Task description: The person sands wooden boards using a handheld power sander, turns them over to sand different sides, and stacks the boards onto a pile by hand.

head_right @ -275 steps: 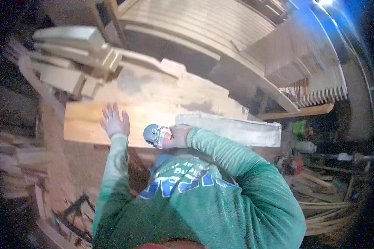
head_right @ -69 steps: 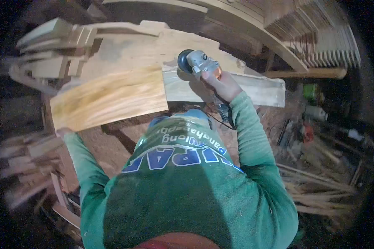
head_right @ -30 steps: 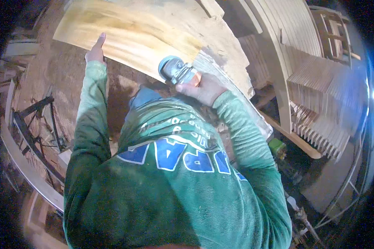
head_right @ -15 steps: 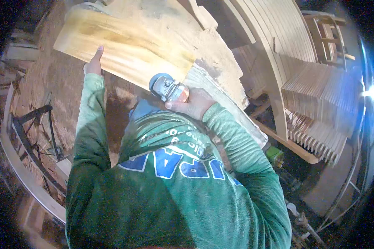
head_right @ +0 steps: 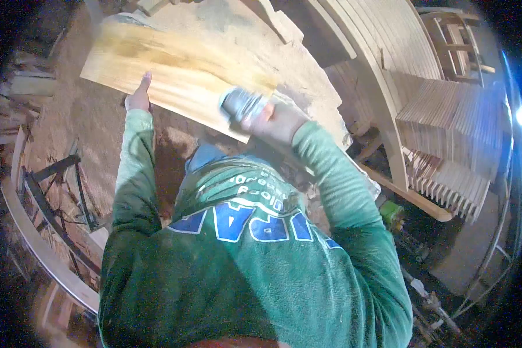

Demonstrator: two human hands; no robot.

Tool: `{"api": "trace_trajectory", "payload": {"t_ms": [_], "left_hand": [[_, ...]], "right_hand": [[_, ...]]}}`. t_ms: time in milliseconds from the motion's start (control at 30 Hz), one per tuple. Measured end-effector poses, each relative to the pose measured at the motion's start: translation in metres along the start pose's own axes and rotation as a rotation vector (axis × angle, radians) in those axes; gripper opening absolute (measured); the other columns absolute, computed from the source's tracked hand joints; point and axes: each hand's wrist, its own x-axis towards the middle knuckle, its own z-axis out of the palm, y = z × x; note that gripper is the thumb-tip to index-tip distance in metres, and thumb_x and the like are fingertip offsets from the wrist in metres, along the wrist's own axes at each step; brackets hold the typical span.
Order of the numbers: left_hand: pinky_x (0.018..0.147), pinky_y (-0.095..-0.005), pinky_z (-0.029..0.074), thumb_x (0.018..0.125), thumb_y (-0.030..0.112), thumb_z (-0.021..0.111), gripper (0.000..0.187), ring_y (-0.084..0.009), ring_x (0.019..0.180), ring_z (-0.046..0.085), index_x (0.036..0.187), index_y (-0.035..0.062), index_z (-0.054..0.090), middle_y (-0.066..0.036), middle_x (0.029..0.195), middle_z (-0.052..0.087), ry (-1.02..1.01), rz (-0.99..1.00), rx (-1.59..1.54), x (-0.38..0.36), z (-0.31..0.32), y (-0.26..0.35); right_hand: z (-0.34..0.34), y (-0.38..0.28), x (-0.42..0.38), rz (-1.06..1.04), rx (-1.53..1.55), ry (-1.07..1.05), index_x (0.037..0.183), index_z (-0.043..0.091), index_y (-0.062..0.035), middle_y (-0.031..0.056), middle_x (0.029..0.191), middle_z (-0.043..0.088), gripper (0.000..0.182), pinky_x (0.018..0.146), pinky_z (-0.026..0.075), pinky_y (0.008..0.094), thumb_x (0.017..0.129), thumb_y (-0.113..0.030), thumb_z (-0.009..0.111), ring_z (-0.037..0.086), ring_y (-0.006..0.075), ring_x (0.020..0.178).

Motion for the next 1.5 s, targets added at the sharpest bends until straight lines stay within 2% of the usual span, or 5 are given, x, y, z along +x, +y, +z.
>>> {"api": "trace_trajectory", "payload": {"t_ms": [333,833,1233,1333,1500], "left_hand": [[0.052,-0.0308,0.05,0.073,0.046,0.092,0.078,-0.0163,0.067,0.065,0.118,-0.0112,0.065,-0.013,0.101,0.073,-0.031,-0.024,-0.033,-0.007,0.001,0.004],[0.044,-0.0284,0.044,0.08,0.043,0.088,0.061,-0.0149,0.055,0.06,0.115,-0.003,0.068,-0.009,0.09,0.072,-0.091,0.111,-0.083,-0.018,0.003,0.01],[0.107,-0.0486,0.047,0.076,0.023,0.09,0.097,-0.034,0.13,0.051,0.151,0.0047,0.031,-0.026,0.135,0.055,0.202,0.54,0.158,-0.011,-0.031,0.008],[0.112,-0.0553,0.04,0.078,0.032,0.085,0.097,-0.0401,0.137,0.045,0.154,0.0072,0.03,-0.027,0.148,0.045,0.095,1.141,1.006,-0.045,-0.044,0.039],[0.122,-0.0597,0.017,0.079,0.037,0.077,0.101,-0.0343,0.156,0.018,0.163,0.026,0.022,-0.007,0.171,0.016,-0.559,1.046,1.676,-0.097,-0.011,0.051]], "right_hand": [[-0.038,0.035,0.061,0.217,-0.069,0.202,0.116,0.072,-0.0029,0.0166,0.108,0.074,0.079,0.093,0.053,0.04,0.074,-0.069,0.076,0.07,0.0281,0.102],[-0.031,0.062,0.027,0.125,0.006,0.194,0.124,0.066,-0.0027,0.0104,0.111,0.07,0.069,0.096,0.05,0.0358,0.083,-0.059,0.074,0.064,0.0205,0.104],[0.027,-0.025,0.005,0.169,-0.296,-0.038,0.119,0.072,-0.0094,0.0221,0.113,0.072,0.078,0.097,0.051,0.0433,0.075,-0.073,0.067,0.069,0.0361,0.107],[0.006,-0.036,0.019,0.174,-0.263,0.021,0.117,0.073,-0.0078,0.022,0.112,0.073,0.082,0.097,0.051,0.0436,0.073,-0.077,0.066,0.069,0.0368,0.107],[-0.033,-0.039,0.035,0.284,-0.278,0.148,0.116,0.073,-0.005,0.0191,0.11,0.074,0.089,0.094,0.053,0.0435,0.071,-0.081,0.065,0.071,0.0326,0.103]]}}
